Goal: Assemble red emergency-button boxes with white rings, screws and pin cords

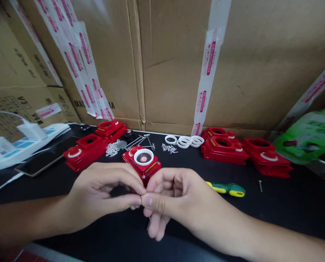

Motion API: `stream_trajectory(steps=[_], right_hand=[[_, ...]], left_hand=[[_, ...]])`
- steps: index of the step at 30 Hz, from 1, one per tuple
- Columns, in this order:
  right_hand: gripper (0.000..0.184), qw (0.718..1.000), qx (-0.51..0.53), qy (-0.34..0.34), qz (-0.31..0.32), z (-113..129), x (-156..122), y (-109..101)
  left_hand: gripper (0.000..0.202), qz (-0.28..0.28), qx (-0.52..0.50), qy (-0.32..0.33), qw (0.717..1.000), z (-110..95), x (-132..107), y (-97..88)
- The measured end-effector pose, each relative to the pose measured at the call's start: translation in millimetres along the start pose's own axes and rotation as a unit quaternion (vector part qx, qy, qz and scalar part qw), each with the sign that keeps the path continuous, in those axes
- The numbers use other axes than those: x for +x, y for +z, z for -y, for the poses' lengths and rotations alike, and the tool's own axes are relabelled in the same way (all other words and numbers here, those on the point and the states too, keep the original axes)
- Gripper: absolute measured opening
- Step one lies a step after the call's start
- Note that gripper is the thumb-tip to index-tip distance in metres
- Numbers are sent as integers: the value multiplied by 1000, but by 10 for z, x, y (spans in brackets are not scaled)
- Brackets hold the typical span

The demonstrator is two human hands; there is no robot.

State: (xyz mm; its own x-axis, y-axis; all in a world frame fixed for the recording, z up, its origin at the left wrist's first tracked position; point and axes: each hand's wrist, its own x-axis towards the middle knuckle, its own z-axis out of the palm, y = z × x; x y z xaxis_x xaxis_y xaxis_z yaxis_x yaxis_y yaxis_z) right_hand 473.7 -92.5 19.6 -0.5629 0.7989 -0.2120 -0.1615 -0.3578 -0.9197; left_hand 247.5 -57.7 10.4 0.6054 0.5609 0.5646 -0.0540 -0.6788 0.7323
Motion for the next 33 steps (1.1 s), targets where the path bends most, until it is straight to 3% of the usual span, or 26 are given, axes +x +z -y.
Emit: stream_trajectory(steps=[9,23,28,33], right_hand=[[31,999,-31,24,31,40,-2,-45],[24,994,-58,9,88,24,-8,-122],[28,992,-117,8,53,12,-5,-102],[25,989,-136,-35,38,-97,-10,-129]], left_hand=[[8,2,3,6,1000,45,28,-8],[6,21,36,33,999,-23,5,6],[5,42,36,23,998,-24,0,-14],[5,55,16,15,998,-20,11,-25]])
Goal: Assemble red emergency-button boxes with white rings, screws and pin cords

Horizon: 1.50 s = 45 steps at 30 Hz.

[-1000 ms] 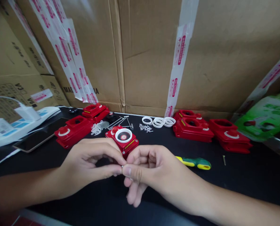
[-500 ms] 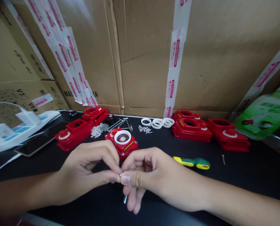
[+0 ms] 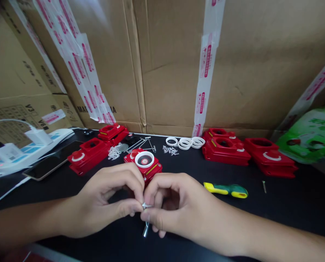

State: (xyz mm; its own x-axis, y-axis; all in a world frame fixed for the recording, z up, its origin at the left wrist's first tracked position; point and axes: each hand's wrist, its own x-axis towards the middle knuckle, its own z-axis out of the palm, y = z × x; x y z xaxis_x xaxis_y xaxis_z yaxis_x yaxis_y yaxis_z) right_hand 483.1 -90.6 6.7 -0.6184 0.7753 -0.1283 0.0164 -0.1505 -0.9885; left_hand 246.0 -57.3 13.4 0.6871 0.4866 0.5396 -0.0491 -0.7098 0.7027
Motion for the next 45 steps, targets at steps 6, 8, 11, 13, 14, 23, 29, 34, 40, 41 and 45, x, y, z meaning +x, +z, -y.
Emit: stream_trajectory(steps=[6,8,11,13,14,23,29,34,40,41,45], right_hand=[[17,993,-89,-78,-20,-33,4,-16],[16,988,-121,-90,-29,-11,15,-16],[16,988,-120,-99,-26,5,29,-16],[16,988,-117,-100,-26,-1,33,-16],[17,988,-117,-100,-27,-7,35,-16],[27,997,-45,-39,-43,-42,43,13],[24,996,-40,-68,-53,-51,37,74],[11,995,-48,-84,-31,-114,49,74],[13,951,-289,-95,-55,-165,44,39],[14,945,-310,-91,-51,-169,39,42],[11,936,-346,-64,-31,-165,22,65]], left_hand=[[14,-1,-4,-7,1000,-12,17,11],[19,-13,-13,-8,1000,-5,9,11],[20,-25,-82,-18,996,19,-21,-4],[16,-25,-150,-38,988,33,-37,-22],[15,-26,-178,-49,982,37,-41,-29],[20,-34,-361,-92,927,48,21,-11],[11,-22,-330,-113,937,15,-7,11],[11,-6,-320,-124,939,-5,-27,14],[11,-10,-329,-122,936,-11,-26,17],[11,-10,-333,-120,935,-18,-25,18],[9,-11,-347,-116,930,-45,-18,21]])
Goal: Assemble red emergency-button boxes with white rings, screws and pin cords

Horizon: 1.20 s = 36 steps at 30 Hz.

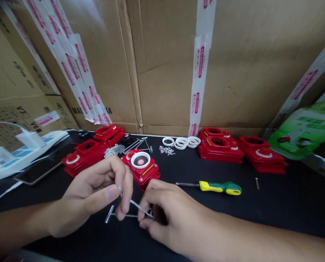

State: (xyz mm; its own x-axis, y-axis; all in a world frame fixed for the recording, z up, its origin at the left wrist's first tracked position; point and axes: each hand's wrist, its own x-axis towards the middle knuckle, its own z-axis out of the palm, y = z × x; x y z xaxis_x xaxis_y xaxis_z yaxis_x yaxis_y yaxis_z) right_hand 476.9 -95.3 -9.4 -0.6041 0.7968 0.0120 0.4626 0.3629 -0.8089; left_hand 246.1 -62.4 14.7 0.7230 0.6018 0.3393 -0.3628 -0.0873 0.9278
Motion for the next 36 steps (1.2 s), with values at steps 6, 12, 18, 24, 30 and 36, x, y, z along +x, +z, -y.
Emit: stream_trajectory(steps=[6,12,18,24,30,36], right_hand=[[16,999,-2,30,33,122,-19,-58],[45,1000,18,14,-9,172,-48,-81],[54,998,33,-49,-20,-73,-11,98],[39,994,42,-95,-23,-147,43,197],[29,993,28,-105,-55,-138,53,185],[28,993,32,-110,-42,-140,41,192]], left_hand=[[13,-26,20,-2,999,20,-19,-15],[14,-22,181,-52,982,0,41,-28],[8,62,379,-125,915,18,82,-38],[12,164,582,-10,796,50,0,-52],[14,208,625,-35,752,-96,-10,-23],[17,234,674,3,701,-154,-67,9]])
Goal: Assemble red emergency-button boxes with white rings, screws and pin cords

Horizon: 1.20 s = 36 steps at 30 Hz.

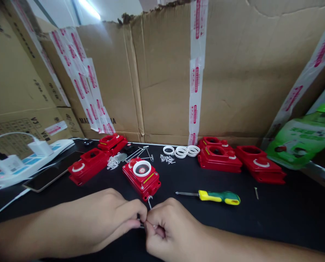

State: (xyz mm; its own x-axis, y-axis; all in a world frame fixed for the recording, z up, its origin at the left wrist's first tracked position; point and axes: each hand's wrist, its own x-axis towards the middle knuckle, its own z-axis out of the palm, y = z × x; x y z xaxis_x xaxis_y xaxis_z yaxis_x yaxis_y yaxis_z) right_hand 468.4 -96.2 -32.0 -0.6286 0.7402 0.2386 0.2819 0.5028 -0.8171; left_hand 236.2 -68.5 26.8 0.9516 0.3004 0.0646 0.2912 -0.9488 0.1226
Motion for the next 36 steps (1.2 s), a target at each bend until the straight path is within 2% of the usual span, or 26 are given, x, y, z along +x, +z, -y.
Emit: stream_trajectory(steps=[4,8,11,16,22,25,27,30,33,36], right_hand=[[28,1000,-3,13,-4,-2,13,0],[32,1000,-20,20,-8,16,23,-14],[36,999,-36,22,4,30,23,-25],[39,999,-42,20,6,2,24,-32],[43,998,-51,30,-5,-6,31,-24],[44,997,-64,43,-24,10,22,-27],[46,996,-67,50,-35,16,18,-37],[47,996,-53,52,-41,31,13,-59],[44,998,-22,44,-45,53,3,-75],[43,998,1,36,-54,62,-10,-83]], left_hand=[[17,-19,36,4,999,-8,-49,87],[20,8,86,19,996,-2,-64,121],[20,10,85,32,996,27,-43,131],[7,-29,117,40,992,59,-5,147],[8,-82,121,50,988,94,-2,208],[16,-122,63,7,991,165,4,258],[17,-90,-32,-19,995,201,0,208],[23,32,-170,-54,983,207,-24,-2],[20,74,-247,-49,965,187,-24,-194],[14,98,-305,-35,947,186,7,-243]])
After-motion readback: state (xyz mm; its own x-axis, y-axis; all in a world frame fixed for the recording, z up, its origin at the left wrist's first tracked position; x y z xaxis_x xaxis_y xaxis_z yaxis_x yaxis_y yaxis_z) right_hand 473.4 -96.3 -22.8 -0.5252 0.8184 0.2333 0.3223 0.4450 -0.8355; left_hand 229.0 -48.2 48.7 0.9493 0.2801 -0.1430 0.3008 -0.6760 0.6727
